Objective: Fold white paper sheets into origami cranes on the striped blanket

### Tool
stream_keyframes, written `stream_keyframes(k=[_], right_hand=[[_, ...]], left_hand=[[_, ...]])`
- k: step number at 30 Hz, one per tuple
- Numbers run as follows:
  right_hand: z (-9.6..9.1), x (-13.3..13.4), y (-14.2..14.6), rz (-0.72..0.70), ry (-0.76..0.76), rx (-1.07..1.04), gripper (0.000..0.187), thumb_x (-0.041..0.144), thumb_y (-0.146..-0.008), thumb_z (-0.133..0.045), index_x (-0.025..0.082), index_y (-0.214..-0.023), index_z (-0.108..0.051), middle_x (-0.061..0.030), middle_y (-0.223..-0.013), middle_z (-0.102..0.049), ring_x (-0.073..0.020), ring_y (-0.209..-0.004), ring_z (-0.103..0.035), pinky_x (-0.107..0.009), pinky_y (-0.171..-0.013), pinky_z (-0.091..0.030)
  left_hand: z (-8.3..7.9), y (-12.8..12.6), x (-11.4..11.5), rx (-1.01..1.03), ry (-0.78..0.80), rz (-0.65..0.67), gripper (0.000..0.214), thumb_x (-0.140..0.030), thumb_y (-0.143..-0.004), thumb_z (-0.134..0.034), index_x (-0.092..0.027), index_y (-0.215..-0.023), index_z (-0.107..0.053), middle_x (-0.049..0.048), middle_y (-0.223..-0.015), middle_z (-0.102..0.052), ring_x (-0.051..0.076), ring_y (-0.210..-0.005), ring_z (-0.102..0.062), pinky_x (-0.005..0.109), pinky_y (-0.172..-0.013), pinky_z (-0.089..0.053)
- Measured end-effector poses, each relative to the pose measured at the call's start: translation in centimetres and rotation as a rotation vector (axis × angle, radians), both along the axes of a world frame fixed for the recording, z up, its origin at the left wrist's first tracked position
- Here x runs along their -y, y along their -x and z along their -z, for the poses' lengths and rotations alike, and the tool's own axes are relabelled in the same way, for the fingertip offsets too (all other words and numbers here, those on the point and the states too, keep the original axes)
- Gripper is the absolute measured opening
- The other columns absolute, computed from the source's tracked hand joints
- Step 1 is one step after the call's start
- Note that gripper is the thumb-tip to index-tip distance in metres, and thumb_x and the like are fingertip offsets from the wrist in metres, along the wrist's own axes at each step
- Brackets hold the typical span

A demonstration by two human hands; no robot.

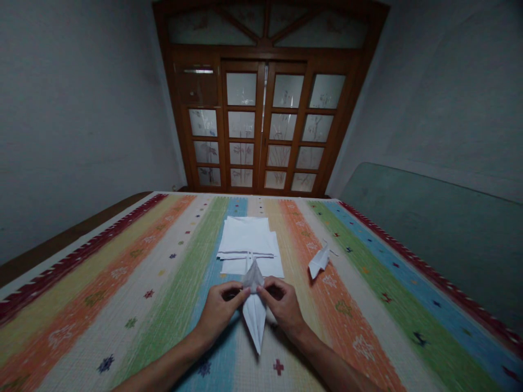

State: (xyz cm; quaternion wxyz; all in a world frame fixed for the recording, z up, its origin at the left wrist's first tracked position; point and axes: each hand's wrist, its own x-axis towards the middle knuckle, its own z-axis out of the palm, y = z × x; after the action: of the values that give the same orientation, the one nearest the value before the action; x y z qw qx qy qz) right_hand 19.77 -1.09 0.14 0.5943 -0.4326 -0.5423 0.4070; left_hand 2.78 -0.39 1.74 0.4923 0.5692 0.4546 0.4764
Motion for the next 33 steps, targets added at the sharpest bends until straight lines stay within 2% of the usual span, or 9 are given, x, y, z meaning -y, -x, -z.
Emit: stream_keyframes(k=[5,11,18,21,25,33], right_hand=[[0.23,-0.06,0.13,0.010,0.070,-0.080,0.043,0.054,-0.066,-0.082,0.019,-0.067,-0.057,-0.0002,-0.067,-0.060,-0.0148,-0.062,-0.056,-0.025,-0.059,-0.047],[0.23,0.07,0.30,0.006,0.085,-0.100,0.045,0.055,-0.065,-0.083,0.019,-0.068,-0.056,0.0004,-0.066,-0.059,-0.0147,-0.062,-0.056,-0.024,-0.058,-0.047],[0.03,0.24,0.49,0.034,0.068,-0.094,0.043,0.053,-0.067,-0.082,0.019,-0.067,-0.056,0.0002,-0.066,-0.059,-0.0143,-0.061,-0.057,-0.024,-0.059,-0.048],[-0.07,0.16,0.56,0.025,0.090,-0.113,0.043,0.052,-0.065,-0.084,0.019,-0.068,-0.056,0.0011,-0.064,-0.059,-0.0142,-0.061,-0.057,-0.024,-0.058,-0.048],[0.03,0.07,0.66,-0.004,0.124,-0.139,0.044,0.049,-0.060,-0.088,0.019,-0.073,-0.058,0.0021,-0.066,-0.060,-0.0140,-0.061,-0.059,-0.022,-0.057,-0.048],[0.28,-0.04,0.43,0.004,0.082,-0.106,0.041,0.052,-0.066,-0.083,0.019,-0.072,-0.060,0.0012,-0.066,-0.061,-0.0143,-0.061,-0.059,-0.022,-0.057,-0.047]], left_hand=[[0.11,-0.18,0.24,0.037,-0.014,-0.052,0.027,-0.042,-0.068,-0.081,-0.017,-0.075,-0.078,0.0062,-0.076,-0.077,0.023,-0.072,-0.069,0.031,-0.069,-0.054],[0.50,-0.43,0.34,0.114,-0.053,-0.070,0.024,-0.039,-0.071,-0.080,-0.018,-0.082,-0.074,0.0047,-0.080,-0.076,0.022,-0.079,-0.071,0.030,-0.074,-0.056],[0.16,-0.54,0.66,0.169,-0.031,-0.062,0.037,-0.038,-0.072,-0.080,-0.019,-0.099,-0.061,-0.0027,-0.065,-0.067,0.014,-0.061,-0.063,0.021,-0.058,-0.046],[0.32,-0.56,0.64,0.164,-0.054,-0.046,0.039,-0.036,-0.075,-0.078,-0.019,-0.105,-0.058,-0.0056,-0.061,-0.063,0.011,-0.057,-0.058,0.019,-0.056,-0.043],[0.57,-0.59,0.50,0.126,-0.057,-0.056,0.033,-0.036,-0.075,-0.076,-0.018,-0.098,-0.061,-0.0050,-0.063,-0.062,0.013,-0.061,-0.060,0.020,-0.058,-0.044],[0.31,-0.58,0.75,0.100,-0.040,-0.057,0.026,-0.036,-0.074,-0.076,-0.018,-0.087,-0.062,-0.0041,-0.064,-0.064,0.015,-0.063,-0.063,0.022,-0.060,-0.046]])
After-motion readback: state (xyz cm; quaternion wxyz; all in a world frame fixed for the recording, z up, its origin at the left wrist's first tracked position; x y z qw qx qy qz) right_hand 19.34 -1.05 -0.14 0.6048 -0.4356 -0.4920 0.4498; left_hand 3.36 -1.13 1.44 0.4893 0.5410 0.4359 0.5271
